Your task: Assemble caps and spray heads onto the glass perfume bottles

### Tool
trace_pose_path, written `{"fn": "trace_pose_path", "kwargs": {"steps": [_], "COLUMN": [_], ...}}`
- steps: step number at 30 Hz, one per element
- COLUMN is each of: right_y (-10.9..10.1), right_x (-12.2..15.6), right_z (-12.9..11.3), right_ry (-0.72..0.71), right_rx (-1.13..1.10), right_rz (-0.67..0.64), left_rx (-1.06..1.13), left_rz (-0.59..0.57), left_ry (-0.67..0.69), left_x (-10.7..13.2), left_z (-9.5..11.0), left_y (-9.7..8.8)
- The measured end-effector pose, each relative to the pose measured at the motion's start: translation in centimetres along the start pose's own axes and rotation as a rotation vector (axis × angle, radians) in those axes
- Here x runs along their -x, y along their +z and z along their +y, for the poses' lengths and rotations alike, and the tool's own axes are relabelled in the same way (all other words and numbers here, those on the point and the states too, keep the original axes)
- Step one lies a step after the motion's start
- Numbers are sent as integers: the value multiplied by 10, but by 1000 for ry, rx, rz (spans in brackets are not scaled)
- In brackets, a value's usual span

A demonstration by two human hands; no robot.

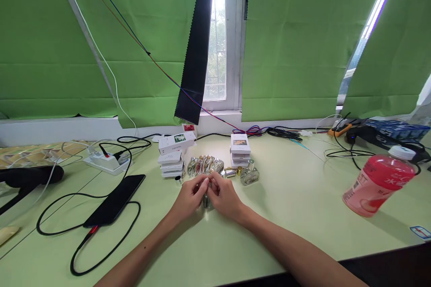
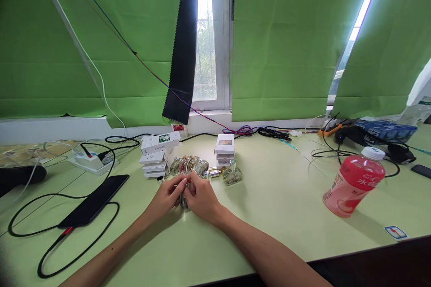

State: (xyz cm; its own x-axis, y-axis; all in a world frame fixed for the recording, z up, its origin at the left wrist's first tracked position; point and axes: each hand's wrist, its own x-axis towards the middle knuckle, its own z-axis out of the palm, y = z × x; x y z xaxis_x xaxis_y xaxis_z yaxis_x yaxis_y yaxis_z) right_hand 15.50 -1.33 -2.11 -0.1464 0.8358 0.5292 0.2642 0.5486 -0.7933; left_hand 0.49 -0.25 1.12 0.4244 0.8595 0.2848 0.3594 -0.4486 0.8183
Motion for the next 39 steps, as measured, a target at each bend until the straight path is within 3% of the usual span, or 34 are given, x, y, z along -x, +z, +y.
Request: {"fn": "trace_pose_path", "kwargs": {"steps": [39], "right_y": [0], "right_x": [-2], "right_z": [3], "right_ry": [-20], "right_rx": [34], "right_rz": [-14], "left_rx": [-54], "left_rz": [6], "left_ry": [37], "left_x": [-1], "left_z": [0], "left_y": [0]}}
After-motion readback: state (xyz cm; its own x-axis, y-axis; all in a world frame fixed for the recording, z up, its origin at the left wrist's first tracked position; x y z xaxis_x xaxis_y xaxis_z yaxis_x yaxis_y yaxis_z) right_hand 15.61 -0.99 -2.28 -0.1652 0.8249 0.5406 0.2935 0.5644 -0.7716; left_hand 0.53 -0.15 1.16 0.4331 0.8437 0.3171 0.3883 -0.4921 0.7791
